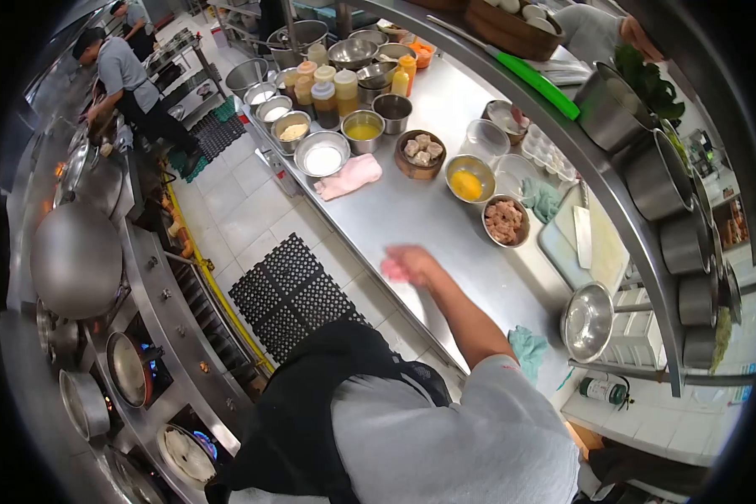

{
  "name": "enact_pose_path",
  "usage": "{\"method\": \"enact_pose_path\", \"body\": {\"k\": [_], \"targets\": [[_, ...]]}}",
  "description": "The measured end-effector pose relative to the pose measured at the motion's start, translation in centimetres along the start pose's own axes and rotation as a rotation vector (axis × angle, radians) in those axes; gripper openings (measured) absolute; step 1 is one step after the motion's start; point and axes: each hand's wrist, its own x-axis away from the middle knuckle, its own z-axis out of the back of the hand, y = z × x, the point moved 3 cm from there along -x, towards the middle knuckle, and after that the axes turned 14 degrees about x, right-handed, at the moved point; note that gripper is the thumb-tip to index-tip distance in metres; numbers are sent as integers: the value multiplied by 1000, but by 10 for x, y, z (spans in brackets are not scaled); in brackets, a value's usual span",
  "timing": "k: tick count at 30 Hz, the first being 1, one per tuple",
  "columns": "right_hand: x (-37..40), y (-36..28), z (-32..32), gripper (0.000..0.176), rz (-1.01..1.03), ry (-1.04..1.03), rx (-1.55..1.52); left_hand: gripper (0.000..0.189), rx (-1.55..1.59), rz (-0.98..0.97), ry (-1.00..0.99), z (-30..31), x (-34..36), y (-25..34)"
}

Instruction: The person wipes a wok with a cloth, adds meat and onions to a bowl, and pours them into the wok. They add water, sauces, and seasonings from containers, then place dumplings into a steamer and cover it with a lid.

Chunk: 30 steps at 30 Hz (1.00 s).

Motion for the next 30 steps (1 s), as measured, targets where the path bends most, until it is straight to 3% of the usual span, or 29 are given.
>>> {"method": "enact_pose_path", "body": {"k": [2,3,4,8,13,16,21,24,26,28,29,30], "targets": [[-61,-34,43,32,46,106,-137,36,-8,-10,10,7,5,6],[-81,-59,56,29,123,237,-417,37,-16,-13,15,10,7,8],[-58,-105,48,35,139,384,-475,37,-22,-16,15,14,10,11],[-93,-168,62,47,-25,483,-627,38,-24,-23,29,30,17,19],[-120,-167,65,41,-44,572,-559,39,-5,1,26,40,3,17],[-131,-153,80,39,-46,495,-560,40,-23,44,-21,13,-22,6],[-70,-138,44,44,-110,767,-602,41,-102,162,-226,-61,-53,-24],[-45,-101,36,44,-84,843,-422,42,-166,210,-410,-100,-59,-34],[-35,-68,39,29,-105,964,-213,42,-218,212,-566,-126,-61,-36],[-7,-51,37,18,-125,896,1299,42,-267,153,-726,-149,-66,-23],[22,-55,7,24,-117,888,1651,43,-273,113,-789,-158,-69,-13],[23,-33,10,17,-119,967,1622,44,-320,16,-834,-170,-71,5]]}}
